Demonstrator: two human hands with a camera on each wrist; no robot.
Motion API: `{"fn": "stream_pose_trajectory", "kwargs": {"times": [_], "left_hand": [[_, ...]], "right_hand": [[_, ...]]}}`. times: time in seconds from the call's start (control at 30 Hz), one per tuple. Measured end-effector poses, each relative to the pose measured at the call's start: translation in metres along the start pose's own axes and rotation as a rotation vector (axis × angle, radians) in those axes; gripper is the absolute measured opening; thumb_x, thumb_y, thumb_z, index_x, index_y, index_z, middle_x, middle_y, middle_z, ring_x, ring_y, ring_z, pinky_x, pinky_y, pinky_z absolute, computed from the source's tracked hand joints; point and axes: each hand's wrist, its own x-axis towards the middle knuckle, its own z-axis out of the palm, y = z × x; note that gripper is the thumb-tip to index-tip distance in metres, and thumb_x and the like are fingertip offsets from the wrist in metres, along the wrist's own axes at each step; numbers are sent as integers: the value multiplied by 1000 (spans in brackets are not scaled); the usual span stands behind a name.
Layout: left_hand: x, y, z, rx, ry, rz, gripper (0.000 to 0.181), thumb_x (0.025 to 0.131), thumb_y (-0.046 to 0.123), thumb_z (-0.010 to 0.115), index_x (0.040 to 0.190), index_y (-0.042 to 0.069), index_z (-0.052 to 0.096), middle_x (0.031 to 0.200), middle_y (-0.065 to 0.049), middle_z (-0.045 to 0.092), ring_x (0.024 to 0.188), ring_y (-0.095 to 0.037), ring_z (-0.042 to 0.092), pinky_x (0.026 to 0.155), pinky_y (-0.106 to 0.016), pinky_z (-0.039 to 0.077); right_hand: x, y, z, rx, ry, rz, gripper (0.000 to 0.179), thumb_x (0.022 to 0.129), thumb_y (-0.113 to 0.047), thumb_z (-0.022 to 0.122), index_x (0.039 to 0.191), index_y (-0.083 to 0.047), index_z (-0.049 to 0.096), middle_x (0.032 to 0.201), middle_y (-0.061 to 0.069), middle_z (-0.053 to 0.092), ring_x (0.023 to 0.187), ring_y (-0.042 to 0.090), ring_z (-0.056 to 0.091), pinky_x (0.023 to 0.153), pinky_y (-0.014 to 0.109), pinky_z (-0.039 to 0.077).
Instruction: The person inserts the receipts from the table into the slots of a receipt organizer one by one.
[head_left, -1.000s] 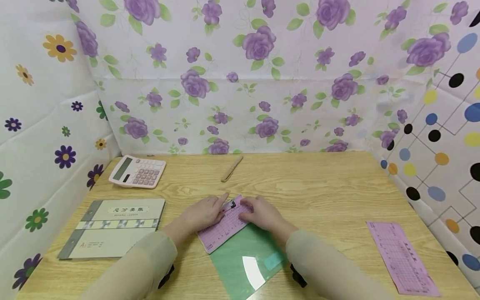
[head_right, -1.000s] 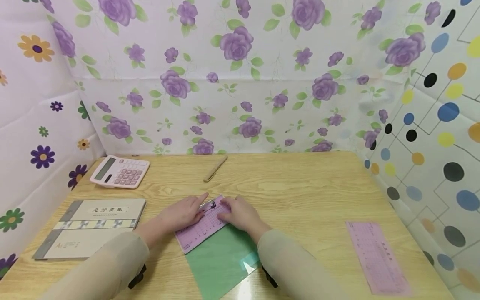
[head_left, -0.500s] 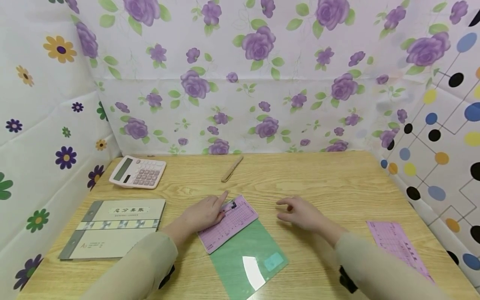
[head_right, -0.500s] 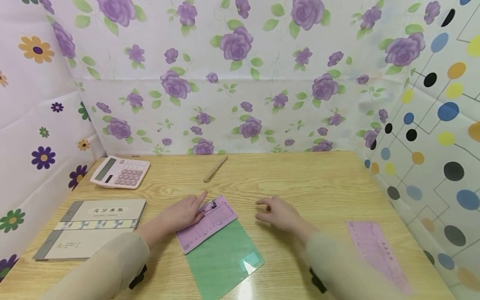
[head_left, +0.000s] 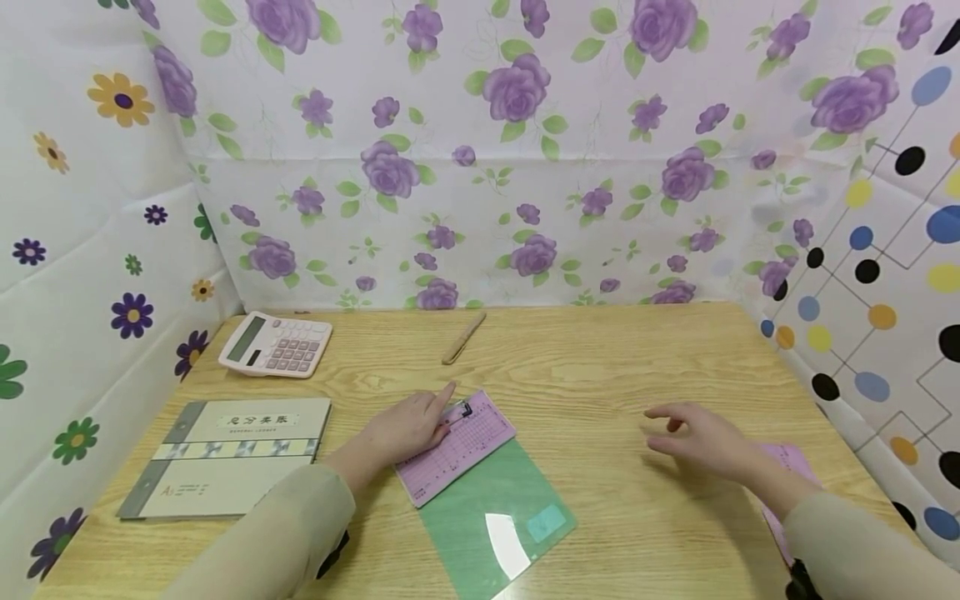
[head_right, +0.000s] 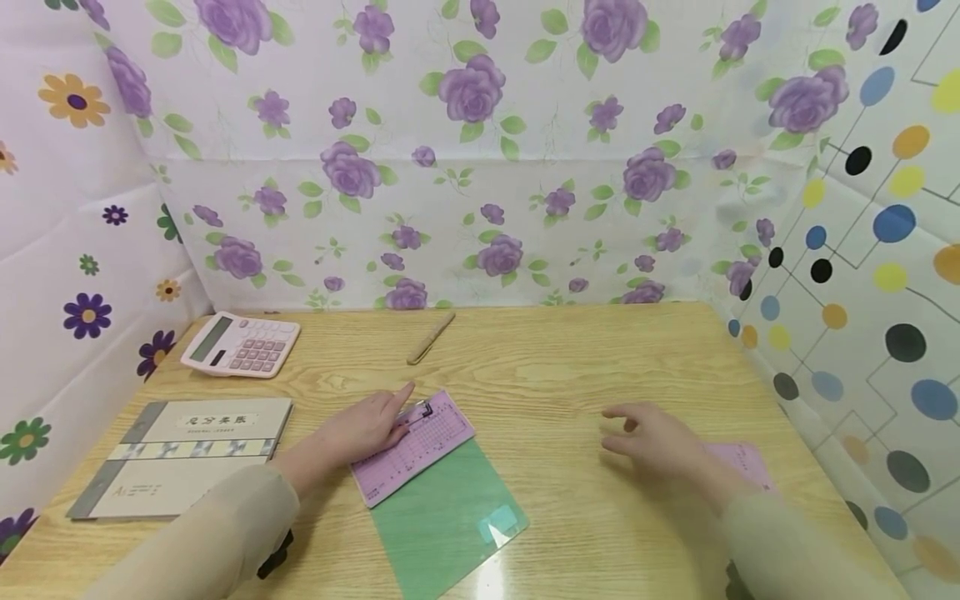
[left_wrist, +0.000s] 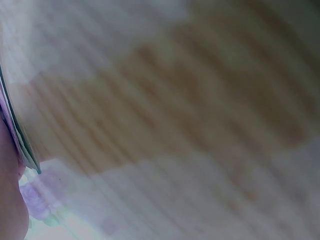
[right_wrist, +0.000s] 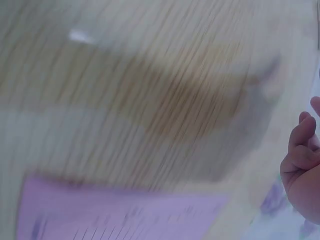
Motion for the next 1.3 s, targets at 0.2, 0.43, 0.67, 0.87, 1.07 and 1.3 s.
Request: {"fn": "stream_pose_trajectory", "kwargs": {"times": [0.2, 0.43, 0.67, 0.87, 1.07, 1.3], "left_hand": [[0, 0, 1, 9, 0, -1, 68, 95, 27, 53, 147, -3, 19, 98, -8, 54, 88, -19, 55, 84, -35, 49], [0, 0, -1, -23, 15, 11, 69, 95, 27, 53, 146, -4, 18, 100, -11, 56, 90, -21, 56, 86, -36, 48], [-1, -3, -6, -27, 12, -14, 70, 95, 26, 55, 147, -2, 19, 97, -8, 55, 88, -19, 55, 85, -35, 48], [0, -1, -4, -3, -14, -23, 69, 96, 29, 53, 148, 0, 17, 102, -9, 54, 92, -20, 55, 88, -35, 47], [0, 1, -2, -11, -29, -42, 69, 97, 30, 51, 149, 2, 16, 104, -9, 54, 95, -21, 55, 91, -36, 46], [-1, 1, 1, -1, -9, -24, 68, 97, 29, 50, 148, 0, 17, 104, -10, 55, 96, -22, 56, 91, -36, 46]], "right_hand": [[-19, 25, -18, -1, -19, 29, 59, 85, -43, 66, 130, -6, 53, 110, 17, 58, 95, 32, 56, 69, 42, 49], [-38, 58, -32, -8, -32, 56, 59, 84, -38, 68, 127, 1, 54, 104, 18, 58, 89, 30, 57, 63, 36, 47], [-48, 87, -38, -40, -62, 97, 58, 83, -36, 71, 125, 0, 55, 99, 12, 57, 83, 22, 53, 63, 33, 45], [-55, 104, -35, -55, -62, 122, 59, 81, -37, 71, 126, -3, 55, 102, 9, 61, 93, 30, 58, 72, 42, 48], [-49, 97, -27, -62, -24, 103, 62, 85, -44, 66, 129, -3, 53, 105, 7, 62, 96, 29, 56, 75, 43, 47], [-27, 75, -14, -18, -3, 53, 59, 83, -40, 69, 129, -5, 54, 111, 8, 61, 107, 35, 54, 87, 55, 42]]}}
